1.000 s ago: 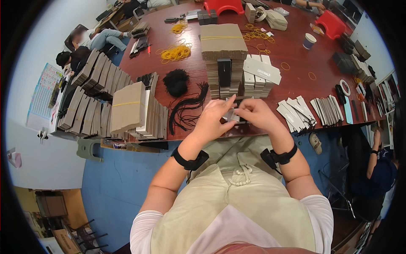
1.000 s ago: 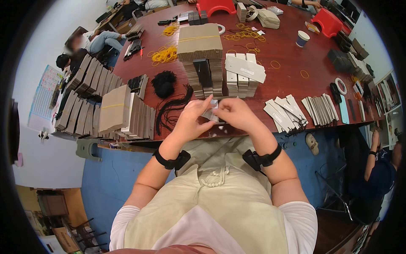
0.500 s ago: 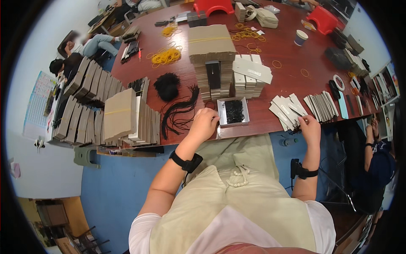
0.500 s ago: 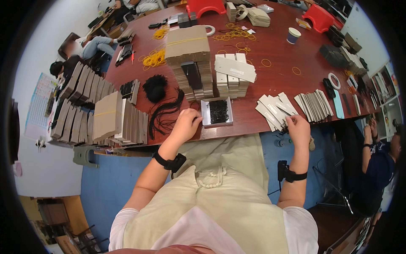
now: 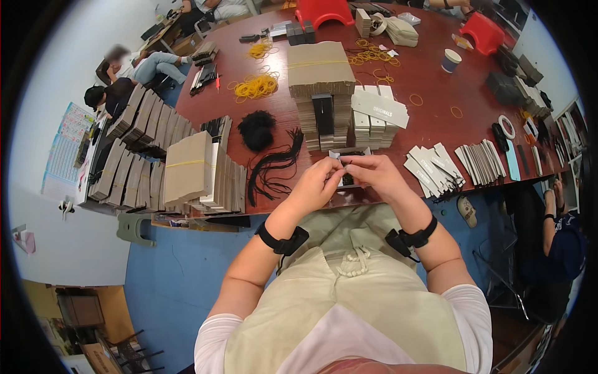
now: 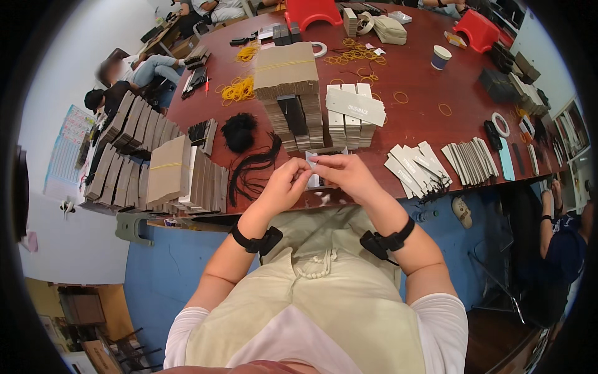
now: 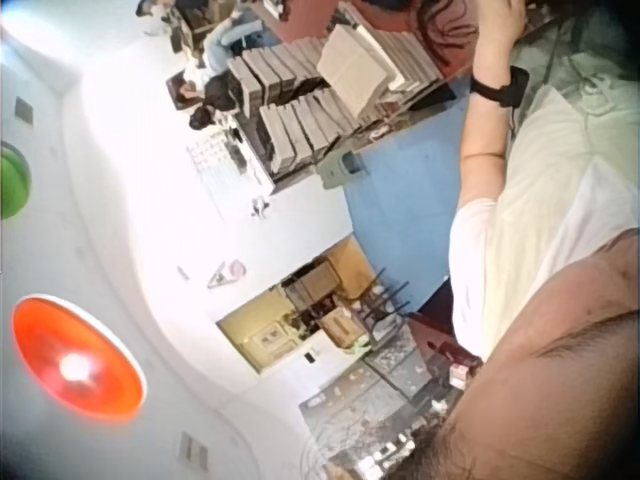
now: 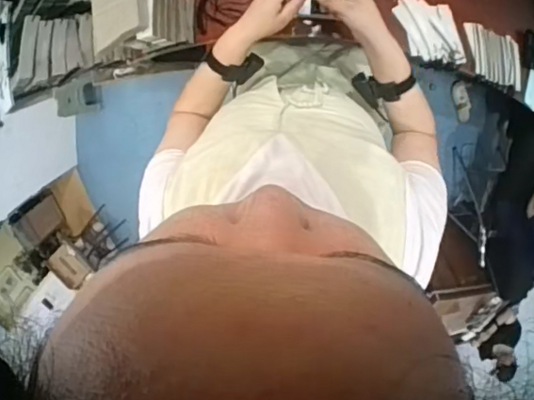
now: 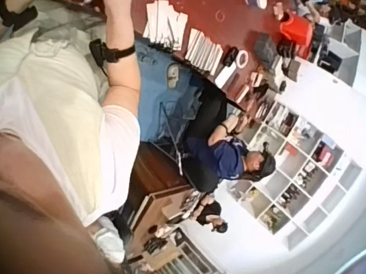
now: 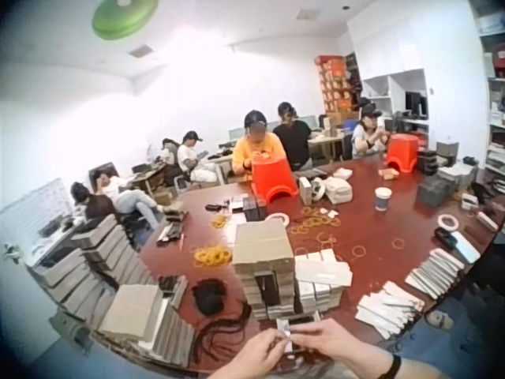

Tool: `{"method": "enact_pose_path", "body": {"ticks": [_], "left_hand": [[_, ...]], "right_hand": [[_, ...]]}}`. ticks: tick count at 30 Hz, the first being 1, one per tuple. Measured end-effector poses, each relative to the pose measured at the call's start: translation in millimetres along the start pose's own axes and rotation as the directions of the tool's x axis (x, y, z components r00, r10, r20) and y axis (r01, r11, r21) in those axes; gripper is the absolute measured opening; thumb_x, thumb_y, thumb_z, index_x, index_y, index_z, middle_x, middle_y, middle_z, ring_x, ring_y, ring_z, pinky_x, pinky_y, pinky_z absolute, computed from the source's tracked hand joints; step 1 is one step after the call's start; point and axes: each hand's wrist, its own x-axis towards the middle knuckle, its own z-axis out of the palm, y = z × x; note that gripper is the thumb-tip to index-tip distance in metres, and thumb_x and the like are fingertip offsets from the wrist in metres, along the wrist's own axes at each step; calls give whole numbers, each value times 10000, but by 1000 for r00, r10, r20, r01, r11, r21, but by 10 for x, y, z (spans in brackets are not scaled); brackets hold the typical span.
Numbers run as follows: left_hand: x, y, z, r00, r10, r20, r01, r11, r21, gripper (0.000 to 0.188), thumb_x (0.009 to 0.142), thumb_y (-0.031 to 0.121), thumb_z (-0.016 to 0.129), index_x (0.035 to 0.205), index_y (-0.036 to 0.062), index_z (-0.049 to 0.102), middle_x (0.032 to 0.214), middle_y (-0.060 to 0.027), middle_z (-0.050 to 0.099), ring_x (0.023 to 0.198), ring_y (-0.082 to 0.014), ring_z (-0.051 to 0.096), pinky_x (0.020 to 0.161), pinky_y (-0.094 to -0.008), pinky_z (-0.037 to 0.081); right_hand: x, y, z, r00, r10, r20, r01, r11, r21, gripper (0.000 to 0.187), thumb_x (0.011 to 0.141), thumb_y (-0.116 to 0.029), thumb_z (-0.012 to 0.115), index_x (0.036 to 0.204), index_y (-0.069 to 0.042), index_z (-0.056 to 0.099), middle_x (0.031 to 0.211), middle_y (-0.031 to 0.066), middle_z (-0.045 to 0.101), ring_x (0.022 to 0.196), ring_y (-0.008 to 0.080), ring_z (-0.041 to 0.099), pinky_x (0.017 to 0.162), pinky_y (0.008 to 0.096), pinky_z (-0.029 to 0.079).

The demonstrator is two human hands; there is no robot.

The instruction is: The recorder is assembling small components, likely for signage, by threading a thin black cord through a plastic part and a cardboard piece.

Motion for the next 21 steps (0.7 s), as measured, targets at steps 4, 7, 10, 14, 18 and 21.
{"method": "enact_pose_path", "body": {"ticks": [4,7,10,14,18,21], "left_hand": [[-67,-30,-79,997,-66,-42,63,995,-80,103,881,79,564,940,3,527,735,-43,519,611,-86,446,562,-227,396],[-138,-143,-239,994,-102,-48,100,994,-46,95,893,105,556,905,12,544,723,-12,505,636,-80,443,579,-224,391],[-345,-457,-493,970,-239,54,242,896,-373,276,931,215,510,743,14,533,708,0,478,660,-114,459,614,-251,384],[-403,-558,-720,936,-305,-176,39,587,-808,235,920,158,498,729,34,555,855,-24,496,755,-116,473,740,-248,394],[-235,-466,-798,938,-289,-192,-183,59,-981,178,901,154,506,801,29,583,843,-38,519,659,-111,442,708,-258,423],[-139,-378,-787,996,10,-94,-89,-222,-971,139,889,138,520,852,18,578,837,-21,514,600,-68,379,550,-203,359]], "right_hand": [[248,129,57,998,-40,38,27,957,290,154,858,-127,618,933,3,651,851,68,627,730,133,559,649,255,443],[308,127,-44,984,-175,-18,153,802,578,135,871,-116,596,920,3,639,953,98,626,783,153,571,717,284,467],[326,74,-390,946,-318,-65,259,620,741,144,896,-164,559,934,-28,587,939,84,613,849,193,566,768,333,464],[292,134,-783,936,-238,-260,350,535,769,139,907,-172,540,935,-41,579,844,44,585,814,183,556,761,330,459],[214,299,-596,980,-141,-138,196,764,614,133,904,-138,534,950,-26,589,840,53,597,786,165,562,732,313,465],[197,245,-279,988,-76,-134,116,939,323,174,877,-148,584,952,-7,652,904,72,648,792,135,578,707,269,450]]}}
